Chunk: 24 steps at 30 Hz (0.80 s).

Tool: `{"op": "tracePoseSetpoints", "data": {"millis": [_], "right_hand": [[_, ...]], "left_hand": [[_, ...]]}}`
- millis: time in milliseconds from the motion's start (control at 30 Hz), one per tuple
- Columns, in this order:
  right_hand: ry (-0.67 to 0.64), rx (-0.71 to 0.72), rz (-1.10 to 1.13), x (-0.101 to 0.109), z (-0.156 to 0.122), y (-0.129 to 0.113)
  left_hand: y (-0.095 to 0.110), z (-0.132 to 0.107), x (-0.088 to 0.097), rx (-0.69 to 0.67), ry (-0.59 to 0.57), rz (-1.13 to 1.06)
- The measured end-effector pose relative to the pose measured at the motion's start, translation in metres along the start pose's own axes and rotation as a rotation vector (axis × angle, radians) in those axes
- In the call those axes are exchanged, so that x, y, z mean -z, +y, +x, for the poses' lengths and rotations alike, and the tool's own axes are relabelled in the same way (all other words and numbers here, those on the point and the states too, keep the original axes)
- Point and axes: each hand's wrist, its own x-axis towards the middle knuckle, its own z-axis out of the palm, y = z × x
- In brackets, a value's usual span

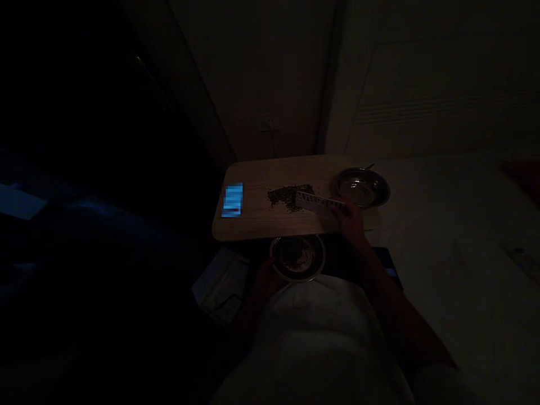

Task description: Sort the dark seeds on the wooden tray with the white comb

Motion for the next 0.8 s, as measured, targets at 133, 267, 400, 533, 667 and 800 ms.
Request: {"op": "tracePoseSetpoints", "data": {"millis": [133,267,400,533,667,800], "right_hand": [[-0.029,0.032,-0.004,0.001,0.0,-0.003],[-0.042,0.061,-0.027,-0.002,0.001,-0.006],[-0.099,0.06,-0.029,-0.003,0.001,-0.006],[-0.12,0.041,0.0,0.001,-0.001,-0.007],[-0.119,0.024,0.001,0.005,-0.003,-0.011],[-0.1,0.025,0.025,0.006,-0.006,-0.013]], "left_hand": [[0.0,0.001,0.001,-0.022,-0.006,0.0],[0.0,0.002,0.003,-0.032,0.027,0.01],[-0.001,0.005,0.008,-0.044,0.025,0.02],[-0.002,0.008,0.012,-0.052,0.018,0.026],[-0.002,0.007,0.01,-0.063,0.012,0.019],[-0.001,0.007,0.009,-0.012,-0.024,-0.004]]}}
